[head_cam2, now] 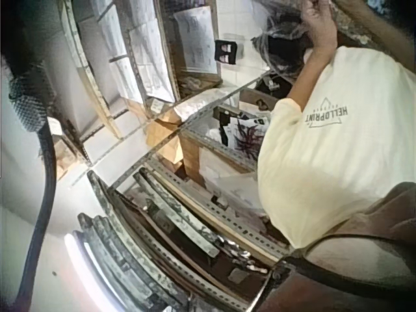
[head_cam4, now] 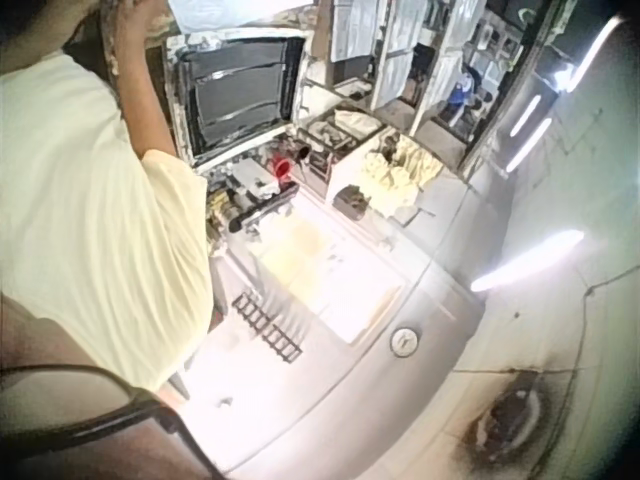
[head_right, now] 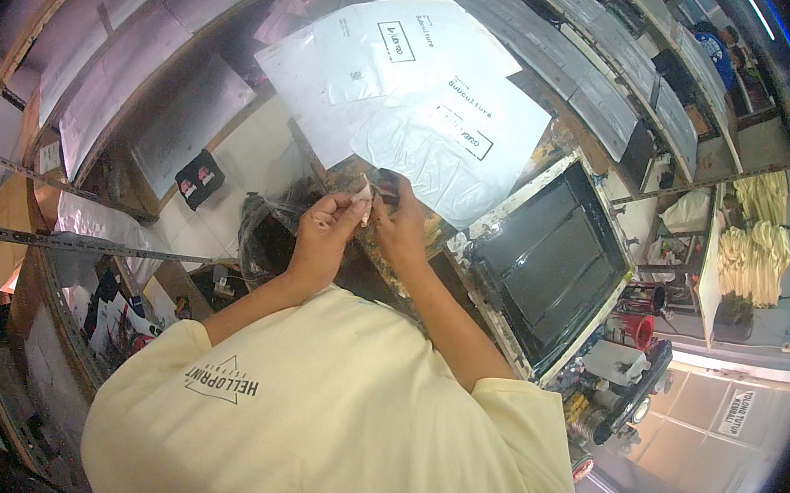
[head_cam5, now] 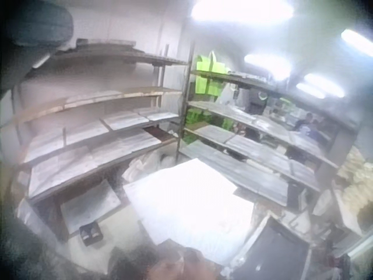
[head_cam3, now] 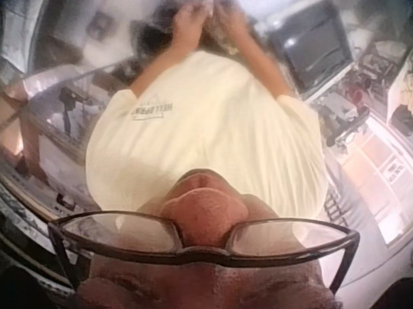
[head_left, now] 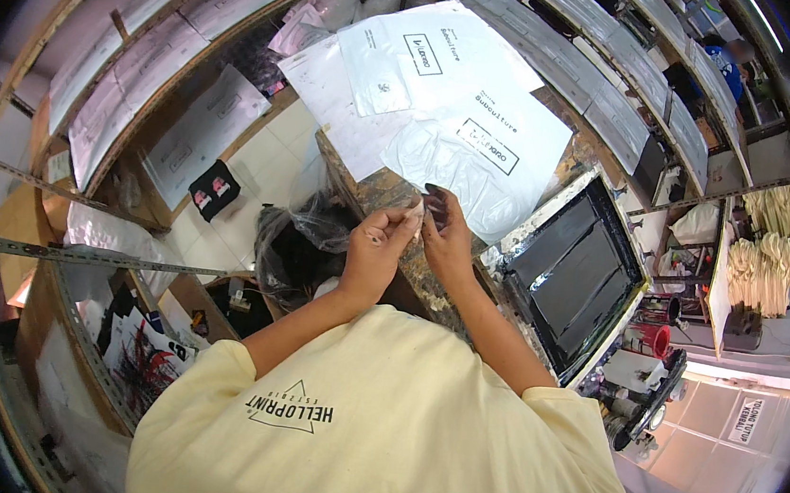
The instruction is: The person performs screen printing on plastic mailing bags. The person spreads ink across a screen using a squeegee, lifts the screen to reveal the printed logo on a white bag, removes the bag from the printing surface, and kemudian uses a cloth to wipe the screen and the bags to clean off excess ink or smears.
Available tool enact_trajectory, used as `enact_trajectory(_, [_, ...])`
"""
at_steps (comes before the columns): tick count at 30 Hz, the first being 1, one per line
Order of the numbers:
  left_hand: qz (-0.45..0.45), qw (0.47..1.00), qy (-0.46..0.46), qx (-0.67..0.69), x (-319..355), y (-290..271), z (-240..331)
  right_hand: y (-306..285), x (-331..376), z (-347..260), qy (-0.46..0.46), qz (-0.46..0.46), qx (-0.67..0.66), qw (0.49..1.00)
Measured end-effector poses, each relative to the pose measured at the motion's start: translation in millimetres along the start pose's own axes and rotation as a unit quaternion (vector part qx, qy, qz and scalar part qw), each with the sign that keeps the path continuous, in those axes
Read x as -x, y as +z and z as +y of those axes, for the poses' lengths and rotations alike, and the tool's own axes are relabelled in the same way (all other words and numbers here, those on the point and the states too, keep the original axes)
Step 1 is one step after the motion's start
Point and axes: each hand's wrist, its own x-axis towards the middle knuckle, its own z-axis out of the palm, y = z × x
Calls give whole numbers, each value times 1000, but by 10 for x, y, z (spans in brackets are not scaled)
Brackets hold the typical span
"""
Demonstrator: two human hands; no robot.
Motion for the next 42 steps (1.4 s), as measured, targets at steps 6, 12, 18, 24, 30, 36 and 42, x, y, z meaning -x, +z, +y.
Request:
enact_trajectory(6, [-20,949,169,-266,55,38,184,-83,138,-261,89,-88,-194,973])
enact_trajectory(12, [-50,924,154,-347,44,117,353,-164,133,-196,25,-138,-151,978])
enact_trajectory(18, [-9,914,160,-372,20,-12,139,-176,172,-273,26,-191,-150,970])
enact_trajectory(24, [85,994,6,-67,32,150,38,-81,201,-2,73,-160,-162,971])
enact_trajectory(30, [-26,947,105,-304,74,-41,-210,-65,249,-155,64,-158,-138,976])
enact_trajectory(36, [-23,959,65,-274,37,-32,-64,-202,70,-129,-53,-149,63,985])
enact_trajectory(42, [0,979,-128,-161,93,-195,-127,-236,-27,-187,-150,-163,200,954])
